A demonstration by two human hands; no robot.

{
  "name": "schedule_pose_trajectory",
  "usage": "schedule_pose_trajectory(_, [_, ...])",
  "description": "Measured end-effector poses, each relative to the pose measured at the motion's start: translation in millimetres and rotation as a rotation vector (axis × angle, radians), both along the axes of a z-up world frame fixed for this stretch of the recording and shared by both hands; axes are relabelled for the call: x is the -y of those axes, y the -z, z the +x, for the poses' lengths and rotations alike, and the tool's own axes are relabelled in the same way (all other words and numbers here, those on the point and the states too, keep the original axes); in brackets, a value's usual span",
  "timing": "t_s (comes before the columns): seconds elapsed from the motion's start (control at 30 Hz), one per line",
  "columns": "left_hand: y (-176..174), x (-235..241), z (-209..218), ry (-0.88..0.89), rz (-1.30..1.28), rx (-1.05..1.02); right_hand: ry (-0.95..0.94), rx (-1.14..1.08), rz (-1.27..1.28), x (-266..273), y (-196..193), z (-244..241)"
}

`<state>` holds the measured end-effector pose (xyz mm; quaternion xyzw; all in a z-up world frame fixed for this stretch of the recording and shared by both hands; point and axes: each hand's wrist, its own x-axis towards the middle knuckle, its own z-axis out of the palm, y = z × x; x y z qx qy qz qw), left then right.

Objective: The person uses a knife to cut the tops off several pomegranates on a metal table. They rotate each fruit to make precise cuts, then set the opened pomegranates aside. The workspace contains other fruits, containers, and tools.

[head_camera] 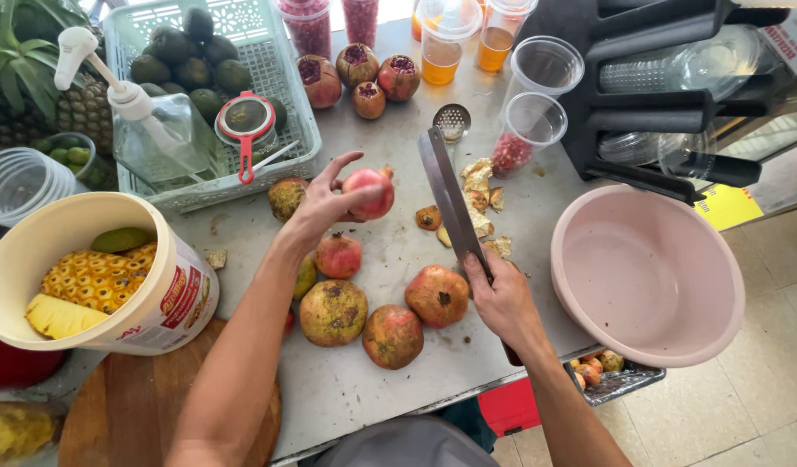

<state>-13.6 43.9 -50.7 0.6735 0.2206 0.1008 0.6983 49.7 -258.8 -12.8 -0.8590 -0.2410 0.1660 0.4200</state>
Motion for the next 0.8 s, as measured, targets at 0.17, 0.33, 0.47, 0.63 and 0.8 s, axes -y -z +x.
schedule_pose_trajectory(0.17, [-1.7,20.2,12.8,-0.045,-0.504,0.057,0.031,-0.035,-0.002,1.5,-3.4,-5.0])
schedule_pose_trajectory(0.33, [0.9,45.2,19.9,-0.091,-0.637,0.159,-0.031,0.037,0.118,7.0,-11.3,-11.6])
schedule_pose_trajectory(0.47, [-1.7,55.0,21.6,-0.105,-0.728,0.217,-0.075,0.087,0.217,8.4,-23.3,-18.3])
schedule_pose_trajectory(0.63, [2.1,66.3,23.1,-0.177,-0.584,0.231,-0.048,0.243,-0.027,0.3,-30.5,-32.3])
schedule_pose_trajectory(0.8, [8.0,77.6,30.6,-0.251,-0.470,0.240,-0.047,0.319,-0.091,-5.1,-28.5,-50.4])
